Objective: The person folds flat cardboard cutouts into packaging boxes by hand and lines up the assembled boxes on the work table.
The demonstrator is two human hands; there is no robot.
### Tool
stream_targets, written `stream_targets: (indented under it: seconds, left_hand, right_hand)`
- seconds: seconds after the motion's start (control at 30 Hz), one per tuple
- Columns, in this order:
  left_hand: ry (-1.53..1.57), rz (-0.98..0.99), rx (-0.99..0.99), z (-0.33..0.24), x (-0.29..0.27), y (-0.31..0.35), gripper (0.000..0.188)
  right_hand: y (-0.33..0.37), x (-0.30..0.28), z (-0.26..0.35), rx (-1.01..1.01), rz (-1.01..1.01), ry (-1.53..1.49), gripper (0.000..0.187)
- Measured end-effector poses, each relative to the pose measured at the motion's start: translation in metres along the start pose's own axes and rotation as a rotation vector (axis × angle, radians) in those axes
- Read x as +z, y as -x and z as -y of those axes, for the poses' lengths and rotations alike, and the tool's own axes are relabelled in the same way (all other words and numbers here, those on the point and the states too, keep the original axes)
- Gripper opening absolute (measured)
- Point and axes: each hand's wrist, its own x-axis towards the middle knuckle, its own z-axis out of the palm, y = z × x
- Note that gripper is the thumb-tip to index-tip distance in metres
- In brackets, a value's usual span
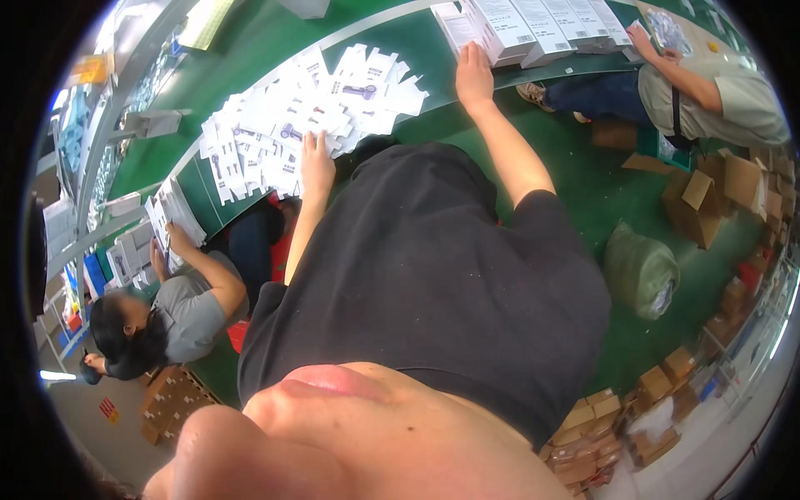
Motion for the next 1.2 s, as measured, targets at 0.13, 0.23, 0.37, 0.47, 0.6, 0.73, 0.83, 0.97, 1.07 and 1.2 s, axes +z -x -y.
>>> stream_targets:
  seconds: [0.13, 0.23, 0.37, 0.47, 0.6, 0.73, 0.83, 0.97, 1.07, 1.2]
  left_hand:
    - [0.203, 0.221, -0.102, -0.011, -0.053, -0.009, 0.056]
    - [0.3, -0.016, -0.048, -0.034, -0.109, -0.017, 0.053]
    - [0.553, -0.205, -0.036, -0.084, -0.175, -0.023, 0.05]
    - [1.008, -0.028, -0.016, -0.113, -0.209, -0.025, 0.047]
    - [1.257, 0.413, -0.17, -0.07, -0.207, -0.048, 0.046]
    - [1.384, 0.522, -0.145, -0.05, -0.215, -0.054, 0.045]
    - [1.429, 0.513, -0.063, -0.051, -0.227, -0.058, 0.045]
    - [1.254, 0.433, -0.294, -0.072, -0.253, -0.068, 0.044]
    - [1.142, 0.046, -0.111, -0.082, -0.237, -0.075, 0.043]
    - [1.127, -0.257, 0.036, -0.084, -0.239, -0.081, 0.041]
  right_hand:
    - [0.005, -0.004, -0.013, 0.032, 0.03, -0.03, 0.043]
    - [0.004, -0.018, -0.012, 0.05, 0.074, 0.042, 0.046]
    - [-0.028, -0.118, 0.068, -0.321, 0.143, -0.4, 0.077]
    - [-0.031, -0.162, 0.124, -0.44, 0.08, -0.899, 0.118]
    - [-0.03, -0.179, 0.144, -0.578, 0.096, -0.95, 0.117]
    - [-0.031, -0.182, 0.149, -0.67, 0.032, -0.994, 0.114]
    - [-0.04, -0.185, 0.153, -0.607, 0.096, -1.054, 0.115]
    - [-0.063, -0.2, 0.149, -0.674, -0.016, -1.069, 0.11]
    - [-0.061, -0.188, 0.141, -0.625, 0.206, -1.236, 0.113]
    - [-0.064, -0.196, 0.144, -0.558, 0.347, -1.346, 0.116]
